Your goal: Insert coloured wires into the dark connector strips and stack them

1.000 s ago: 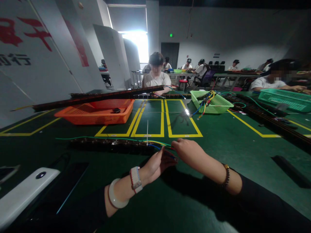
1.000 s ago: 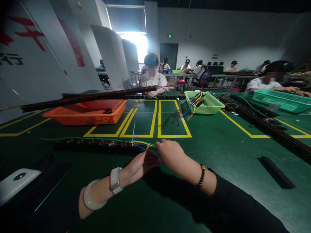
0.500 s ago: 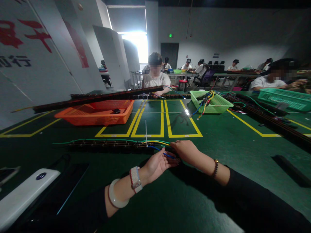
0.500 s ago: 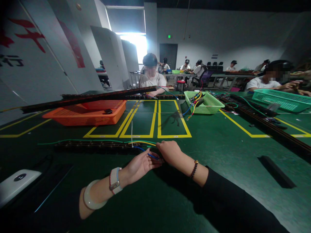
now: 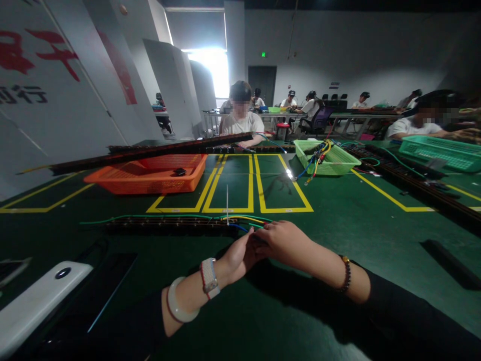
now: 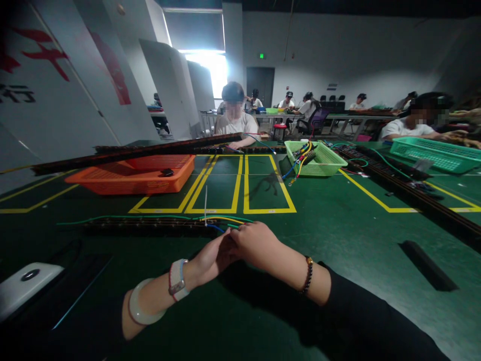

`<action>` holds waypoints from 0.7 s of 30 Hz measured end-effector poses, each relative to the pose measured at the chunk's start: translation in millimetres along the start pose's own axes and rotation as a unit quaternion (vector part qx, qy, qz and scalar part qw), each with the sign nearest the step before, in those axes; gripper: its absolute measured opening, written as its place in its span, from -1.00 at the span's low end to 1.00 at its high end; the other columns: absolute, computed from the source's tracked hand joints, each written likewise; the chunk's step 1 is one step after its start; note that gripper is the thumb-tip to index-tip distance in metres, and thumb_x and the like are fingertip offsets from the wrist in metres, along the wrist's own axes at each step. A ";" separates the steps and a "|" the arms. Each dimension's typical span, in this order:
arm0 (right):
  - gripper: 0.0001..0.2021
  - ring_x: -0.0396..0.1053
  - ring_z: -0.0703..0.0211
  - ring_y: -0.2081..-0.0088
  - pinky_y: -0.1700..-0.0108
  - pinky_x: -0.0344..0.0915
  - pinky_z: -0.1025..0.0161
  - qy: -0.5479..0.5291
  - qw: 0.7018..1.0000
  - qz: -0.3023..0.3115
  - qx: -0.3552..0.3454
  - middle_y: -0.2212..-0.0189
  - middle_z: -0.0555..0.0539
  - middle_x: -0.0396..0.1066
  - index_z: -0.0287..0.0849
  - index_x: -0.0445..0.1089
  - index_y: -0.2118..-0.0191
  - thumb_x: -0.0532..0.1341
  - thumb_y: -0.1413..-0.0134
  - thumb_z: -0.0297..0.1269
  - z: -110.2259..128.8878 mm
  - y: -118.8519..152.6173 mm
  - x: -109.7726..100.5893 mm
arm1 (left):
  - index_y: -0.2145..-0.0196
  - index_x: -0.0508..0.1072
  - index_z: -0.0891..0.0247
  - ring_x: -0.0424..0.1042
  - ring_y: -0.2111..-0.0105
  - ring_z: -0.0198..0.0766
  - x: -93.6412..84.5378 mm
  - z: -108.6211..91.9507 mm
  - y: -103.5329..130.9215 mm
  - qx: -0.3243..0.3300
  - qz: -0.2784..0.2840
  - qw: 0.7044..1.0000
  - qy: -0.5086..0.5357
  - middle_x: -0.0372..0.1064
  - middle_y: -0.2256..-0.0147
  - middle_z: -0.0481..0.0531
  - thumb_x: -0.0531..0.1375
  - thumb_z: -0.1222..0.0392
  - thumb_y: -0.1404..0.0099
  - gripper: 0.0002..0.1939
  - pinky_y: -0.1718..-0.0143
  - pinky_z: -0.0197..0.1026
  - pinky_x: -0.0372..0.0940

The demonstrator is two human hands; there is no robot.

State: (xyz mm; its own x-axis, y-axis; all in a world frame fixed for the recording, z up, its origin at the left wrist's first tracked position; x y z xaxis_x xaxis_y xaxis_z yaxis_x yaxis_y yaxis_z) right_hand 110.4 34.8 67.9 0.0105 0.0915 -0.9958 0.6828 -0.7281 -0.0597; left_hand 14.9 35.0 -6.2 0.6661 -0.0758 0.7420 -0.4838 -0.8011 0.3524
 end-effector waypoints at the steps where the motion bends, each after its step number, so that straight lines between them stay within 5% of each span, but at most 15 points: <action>1: -0.79 0.43 0.13 0.33 0.34 0.24 0.28 0.007 1.000 0.003 -0.006 0.31 -0.14 0.48 -0.22 0.41 0.13 0.19 -0.12 -0.30 0.6 0.3 2.9 | 0.41 0.44 0.31 0.41 0.47 -0.33 -0.4 0.1 -0.1 -0.002 -0.004 1.000 -0.001 0.44 0.48 0.01 -0.01 0.16 -0.37 -0.69 0.17 -0.18 0.30; 5: -0.77 0.41 0.18 0.37 0.35 0.23 0.30 0.028 0.999 0.004 -0.021 0.34 -0.14 0.47 -0.24 0.42 0.13 0.17 -0.07 -0.50 -2.2 0.2 4.6 | 0.36 0.48 0.32 0.47 0.31 -0.21 0.1 0.0 0.6 -0.006 0.007 1.000 -0.023 0.49 0.38 0.11 -0.02 0.10 -0.37 -0.65 0.09 -0.10 0.28; 11: -0.84 0.37 0.22 0.43 0.43 0.16 0.33 0.016 0.999 -0.031 -0.005 0.40 -0.08 0.44 -0.13 0.48 0.20 0.16 -0.15 -0.37 -17.0 -1.7 -5.6 | 0.36 0.51 0.36 0.48 0.25 -0.13 6.2 2.1 5.1 -0.038 0.095 0.991 -0.082 0.51 0.36 0.23 -0.12 0.01 -0.39 -0.50 0.06 -0.06 0.27; 21: -0.90 0.35 0.16 0.31 0.22 0.22 0.24 -0.016 1.000 0.007 -0.018 0.37 -0.12 0.43 -0.23 0.47 0.32 0.19 -0.09 -0.44 -28.5 -13.7 29.4 | 0.41 0.52 0.44 0.49 0.28 -0.12 6.3 2.5 5.4 -0.049 0.095 0.978 -0.179 0.49 0.33 0.31 -0.10 -0.16 -0.34 -0.37 0.14 -0.12 0.31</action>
State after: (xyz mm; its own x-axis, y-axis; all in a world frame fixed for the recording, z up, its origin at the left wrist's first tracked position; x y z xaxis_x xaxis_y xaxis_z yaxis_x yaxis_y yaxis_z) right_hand 122.2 66.9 41.4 -0.0021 0.0597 -0.9982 0.7090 -0.7039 -0.0436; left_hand 17.9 28.7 -1.1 0.7058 -0.4352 0.5589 -0.6590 -0.6930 0.2925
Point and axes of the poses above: each hand's wrist, its own y-axis away from the middle knuckle, its own x-axis out of the palm, z = x × y, the point moved 4 cm from there along -y, towards the middle knuckle
